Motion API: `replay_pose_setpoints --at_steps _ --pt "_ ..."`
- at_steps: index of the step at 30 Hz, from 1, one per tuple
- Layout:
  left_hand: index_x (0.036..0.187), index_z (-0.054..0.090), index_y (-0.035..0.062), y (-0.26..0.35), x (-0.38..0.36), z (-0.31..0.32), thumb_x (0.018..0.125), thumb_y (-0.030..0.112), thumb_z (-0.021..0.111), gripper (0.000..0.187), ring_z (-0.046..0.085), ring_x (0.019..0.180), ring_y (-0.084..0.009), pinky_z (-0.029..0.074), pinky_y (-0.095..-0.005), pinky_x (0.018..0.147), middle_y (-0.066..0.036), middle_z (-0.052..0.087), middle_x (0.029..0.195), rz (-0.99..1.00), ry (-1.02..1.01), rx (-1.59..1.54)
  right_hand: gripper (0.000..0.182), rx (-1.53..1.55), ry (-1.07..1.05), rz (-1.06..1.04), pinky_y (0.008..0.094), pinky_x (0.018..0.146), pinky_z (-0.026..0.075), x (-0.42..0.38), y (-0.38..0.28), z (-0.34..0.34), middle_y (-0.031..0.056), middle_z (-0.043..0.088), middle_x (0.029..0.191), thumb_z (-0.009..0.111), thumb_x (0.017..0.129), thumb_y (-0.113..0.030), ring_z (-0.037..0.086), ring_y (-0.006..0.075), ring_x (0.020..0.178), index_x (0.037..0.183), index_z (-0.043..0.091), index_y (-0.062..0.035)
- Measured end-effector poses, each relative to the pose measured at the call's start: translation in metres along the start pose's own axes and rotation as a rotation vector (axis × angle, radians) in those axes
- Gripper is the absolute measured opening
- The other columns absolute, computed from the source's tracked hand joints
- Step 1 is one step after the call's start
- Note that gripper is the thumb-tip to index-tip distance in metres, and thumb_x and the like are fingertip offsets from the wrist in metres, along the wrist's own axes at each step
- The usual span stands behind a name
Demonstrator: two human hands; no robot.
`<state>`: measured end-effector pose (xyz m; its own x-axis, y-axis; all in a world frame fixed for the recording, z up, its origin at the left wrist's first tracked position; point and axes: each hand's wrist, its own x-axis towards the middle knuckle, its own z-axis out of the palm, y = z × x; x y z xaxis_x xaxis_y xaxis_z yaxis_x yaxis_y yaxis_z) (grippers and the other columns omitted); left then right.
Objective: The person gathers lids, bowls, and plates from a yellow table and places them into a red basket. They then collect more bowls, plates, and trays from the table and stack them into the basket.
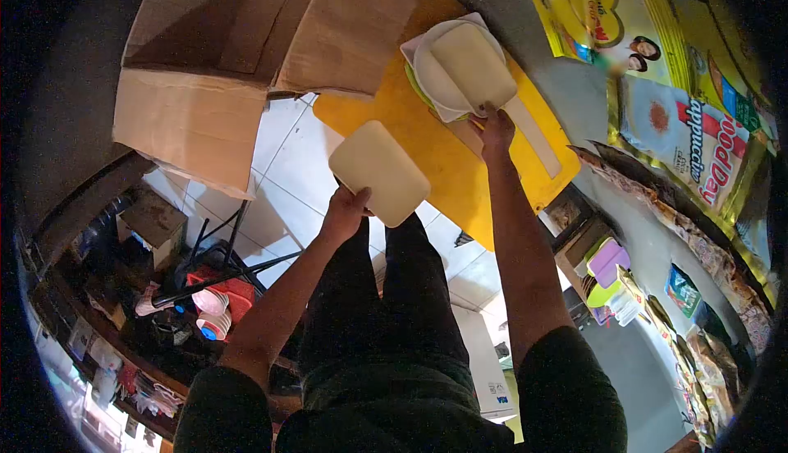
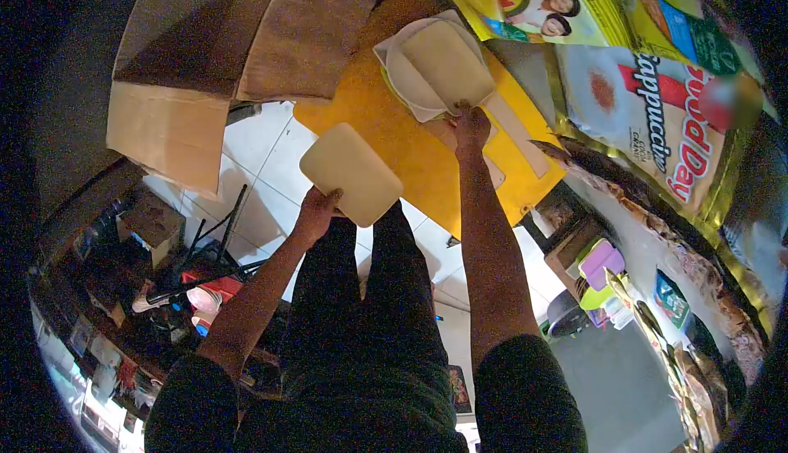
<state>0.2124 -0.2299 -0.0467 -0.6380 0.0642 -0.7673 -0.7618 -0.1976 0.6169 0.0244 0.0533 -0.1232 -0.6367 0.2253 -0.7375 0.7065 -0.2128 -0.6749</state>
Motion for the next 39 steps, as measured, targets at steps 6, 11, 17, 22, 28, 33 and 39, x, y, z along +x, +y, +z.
replay_pose_setpoints --at_steps 6,11,17,22,28,33,39 --pt "0.122 0.044 -0.0022 0.007 -0.016 0.000 0.094 0.017 0.051 0.035 0.062 0.098 -0.0238 0.056 -0.0360 0.078 -0.014 0.060 0.111 0.001 -0.011 -0.058 0.032 0.261 -0.116 -0.075 0.0427 0.084 0.055 -0.053 -0.002 -0.001 0.0132 0.057 0.109 0.055 0.088 -0.012 0.063 0.0289 0.095 0.118 0.048 -0.0045" --pt "0.128 0.042 0.0000 0.009 -0.029 -0.011 0.090 0.015 0.055 0.042 0.054 0.112 -0.0203 0.045 -0.0353 0.095 -0.011 0.057 0.117 0.064 -0.003 0.000 0.047 0.327 -0.187 -0.159 0.0461 0.082 0.056 -0.112 0.004 -0.016 0.0133 0.051 0.119 0.055 0.086 -0.007 0.061 0.0317 0.099 0.129 0.036 -0.0120" --pt "0.135 0.035 0.0004 0.041 -0.094 -0.022 0.083 0.000 0.050 0.054 0.048 0.118 -0.0201 0.036 -0.0347 0.103 -0.012 0.052 0.125 0.186 0.000 0.100 0.056 0.266 -0.182 -0.026 0.0473 0.081 0.055 -0.192 -0.015 -0.029 0.0118 0.051 0.122 0.050 0.081 0.000 0.060 0.0293 0.099 0.133 0.034 -0.0160" --pt "0.142 0.027 0.0027 0.062 -0.173 -0.040 0.075 -0.005 0.056 0.073 0.043 0.124 -0.0203 0.032 -0.0361 0.106 -0.010 0.047 0.132 0.246 0.100 0.062 0.069 0.049 -0.419 -0.055 0.0377 0.085 0.050 -0.242 -0.042 -0.021 0.0065 0.047 0.129 0.050 0.080 0.002 0.052 0.0226 0.113 0.142 0.027 -0.0182" --pt "0.145 0.022 0.0036 0.074 -0.263 -0.040 0.070 -0.006 0.058 0.083 0.040 0.126 -0.0203 0.031 -0.0340 0.106 -0.010 0.045 0.133 0.448 0.356 0.039 0.049 -0.061 -0.547 -0.016 0.0322 0.083 0.050 -0.281 -0.091 0.019 0.0026 0.054 0.113 0.052 0.079 -0.001 0.056 0.0188 0.098 0.126 0.043 -0.0116" --pt "0.132 0.038 0.0015 0.079 -0.320 -0.037 0.075 -0.003 0.059 0.061 0.049 0.110 -0.0175 0.040 -0.0315 0.095 -0.009 0.053 0.116 0.605 0.573 -0.060 0.038 -0.057 -0.849 -0.146 0.0342 0.087 0.047 -0.308 -0.127 0.059 0.0037 0.055 0.109 0.051 0.080 -0.003 0.056 0.0192 0.100 0.118 0.049 -0.0064" --pt "0.125 0.045 0.0016 0.040 -0.383 -0.053 0.078 0.004 0.064 0.051 0.053 0.103 -0.0162 0.042 -0.0294 0.091 -0.009 0.056 0.109 0.695 0.823 -0.294 0.036 -0.087 -0.967 -0.084 0.0349 0.089 0.045 -0.379 -0.122 0.123 0.0056 0.058 0.108 0.055 0.082 -0.011 0.056 0.0196 0.102 0.117 0.051 -0.0037"
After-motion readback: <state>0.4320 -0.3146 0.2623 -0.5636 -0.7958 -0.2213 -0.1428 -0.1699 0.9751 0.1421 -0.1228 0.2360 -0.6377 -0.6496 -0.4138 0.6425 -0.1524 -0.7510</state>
